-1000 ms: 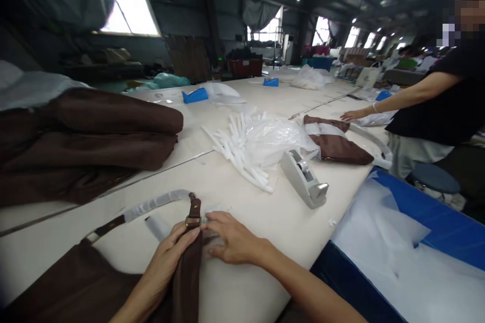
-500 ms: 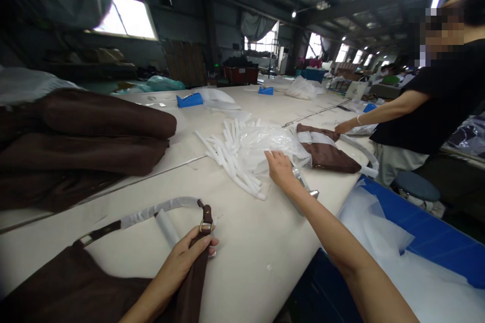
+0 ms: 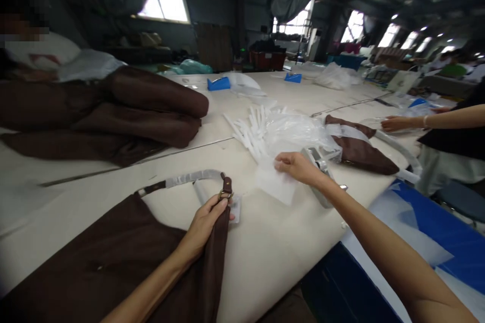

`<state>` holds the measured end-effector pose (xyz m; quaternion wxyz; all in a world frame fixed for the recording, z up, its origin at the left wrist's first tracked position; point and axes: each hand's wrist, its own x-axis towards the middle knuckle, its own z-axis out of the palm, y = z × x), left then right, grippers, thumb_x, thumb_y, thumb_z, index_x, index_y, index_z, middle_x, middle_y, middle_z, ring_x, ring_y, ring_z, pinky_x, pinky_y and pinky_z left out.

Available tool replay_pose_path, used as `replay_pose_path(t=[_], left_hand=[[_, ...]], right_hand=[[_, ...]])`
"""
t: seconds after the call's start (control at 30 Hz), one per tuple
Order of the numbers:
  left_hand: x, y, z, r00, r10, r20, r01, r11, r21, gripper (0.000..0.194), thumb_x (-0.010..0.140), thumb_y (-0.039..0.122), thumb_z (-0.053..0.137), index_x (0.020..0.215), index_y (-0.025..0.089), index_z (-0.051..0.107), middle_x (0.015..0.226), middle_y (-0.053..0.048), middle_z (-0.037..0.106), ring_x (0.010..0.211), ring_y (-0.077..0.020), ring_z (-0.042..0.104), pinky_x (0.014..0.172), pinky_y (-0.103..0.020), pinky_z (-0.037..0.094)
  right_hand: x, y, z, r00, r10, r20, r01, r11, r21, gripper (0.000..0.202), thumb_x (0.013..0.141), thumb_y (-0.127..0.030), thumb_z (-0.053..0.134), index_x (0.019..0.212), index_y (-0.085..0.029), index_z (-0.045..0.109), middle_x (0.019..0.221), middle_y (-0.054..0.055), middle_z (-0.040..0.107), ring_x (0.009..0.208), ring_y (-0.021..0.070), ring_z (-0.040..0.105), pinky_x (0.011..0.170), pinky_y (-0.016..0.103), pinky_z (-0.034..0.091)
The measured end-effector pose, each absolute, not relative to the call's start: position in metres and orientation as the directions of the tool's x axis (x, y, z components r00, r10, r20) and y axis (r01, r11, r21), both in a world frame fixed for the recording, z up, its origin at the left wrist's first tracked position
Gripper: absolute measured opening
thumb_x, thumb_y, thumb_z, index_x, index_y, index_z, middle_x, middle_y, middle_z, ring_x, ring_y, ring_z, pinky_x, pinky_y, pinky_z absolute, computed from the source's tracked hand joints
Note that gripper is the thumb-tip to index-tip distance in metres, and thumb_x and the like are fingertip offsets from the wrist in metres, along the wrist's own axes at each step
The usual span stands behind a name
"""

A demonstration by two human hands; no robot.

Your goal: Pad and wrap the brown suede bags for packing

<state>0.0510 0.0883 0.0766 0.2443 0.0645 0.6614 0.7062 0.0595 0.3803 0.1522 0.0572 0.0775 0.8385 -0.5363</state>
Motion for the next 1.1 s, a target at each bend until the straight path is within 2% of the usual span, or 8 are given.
replay_pose_path(t=[0.1,0.33,0.53,0.67,0.73,0.83,0.97,1.1], left_hand=[[0.054,0.087,0.078,-0.866,0.441,-0.237,-0.293,-0.062,0.954,0.051,0.078,0.062,0.066,0.104,0.019,0.065,0.094,-0.004,0.066,0.070,-0.0144,0.067,0.048,-0.018,0.041],[0.059,0.085,0.076,-0.856,0.463,-0.231,-0.325,-0.135,0.936,0.050,0.078,0.061,0.068,0.100,0.016,0.064,0.089,-0.004,0.065,0.067,-0.0142,0.067,0.049,-0.018,0.042],[0.061,0.085,0.075,-0.866,0.440,-0.239,-0.361,-0.218,0.907,0.046,0.078,0.057,0.071,0.099,0.019,0.057,0.084,-0.002,0.065,0.065,-0.0138,0.068,0.050,-0.017,0.044],[0.061,0.089,0.073,-0.879,0.415,-0.235,-0.362,-0.259,0.896,0.050,0.074,0.057,0.073,0.095,0.021,0.047,0.078,0.000,0.066,0.057,-0.0151,0.066,0.050,-0.021,0.047],[0.062,0.092,0.072,-0.891,0.387,-0.237,-0.359,-0.282,0.889,0.051,0.073,0.056,0.074,0.092,0.023,0.040,0.075,0.001,0.066,0.054,-0.0153,0.065,0.049,-0.022,0.048],[0.062,0.095,0.068,-0.892,0.374,-0.255,-0.373,-0.287,0.882,0.057,0.072,0.054,0.076,0.093,0.025,0.032,0.071,0.002,0.065,0.055,-0.0184,0.065,0.047,-0.025,0.049],[0.058,0.093,0.058,-0.895,0.358,-0.264,-0.332,-0.142,0.932,0.056,0.074,0.058,0.073,0.095,0.025,0.033,0.072,0.002,0.063,0.058,-0.0167,0.062,0.052,-0.025,0.047],[0.043,0.084,0.052,-0.993,0.011,-0.115,-0.114,0.067,0.991,0.065,0.064,0.054,0.083,0.105,0.021,0.044,0.090,-0.002,0.058,0.079,-0.0164,0.059,0.071,-0.027,0.047]], right_hand=[[0.042,0.353,0.121,-0.933,-0.065,-0.354,0.314,0.335,-0.888,0.026,0.065,-0.038,0.078,0.075,-0.016,0.068,0.065,0.001,0.068,0.054,0.0139,0.059,0.051,0.024,0.045],[0.007,0.286,0.099,-0.863,-0.314,-0.397,0.347,0.204,-0.915,0.033,0.058,-0.039,0.083,0.072,-0.013,0.069,0.057,0.000,0.064,0.050,0.0123,0.054,0.051,0.024,0.043],[0.014,0.279,0.091,-0.822,-0.460,-0.336,0.367,0.023,-0.930,0.051,0.063,-0.054,0.074,0.093,-0.013,0.067,0.083,0.009,0.071,0.066,0.0185,0.062,0.070,0.034,0.051],[0.034,0.282,0.077,-0.807,-0.553,-0.206,0.375,-0.212,-0.902,0.065,0.071,-0.068,0.060,0.104,-0.012,0.066,0.096,0.014,0.070,0.079,0.0246,0.065,0.079,0.041,0.051],[0.043,0.280,0.071,-0.828,-0.535,-0.170,0.374,-0.300,-0.877,0.066,0.070,-0.069,0.062,0.106,-0.013,0.066,0.092,0.013,0.070,0.076,0.0241,0.063,0.074,0.039,0.052],[0.050,0.272,0.067,-0.873,-0.432,-0.224,0.378,-0.312,-0.871,0.052,0.070,-0.050,0.076,0.109,-0.016,0.068,0.084,0.008,0.070,0.067,0.0198,0.061,0.064,0.034,0.052],[0.044,0.269,0.075,-0.897,-0.308,-0.318,0.411,-0.316,-0.855,0.034,0.070,-0.035,0.083,0.094,-0.013,0.073,0.078,0.007,0.072,0.063,0.0166,0.063,0.063,0.029,0.051],[0.035,0.272,0.086,-0.889,-0.282,-0.361,0.442,-0.320,-0.838,0.030,0.062,-0.030,0.088,0.081,-0.012,0.075,0.074,0.006,0.073,0.062,0.0153,0.065,0.063,0.025,0.051]])
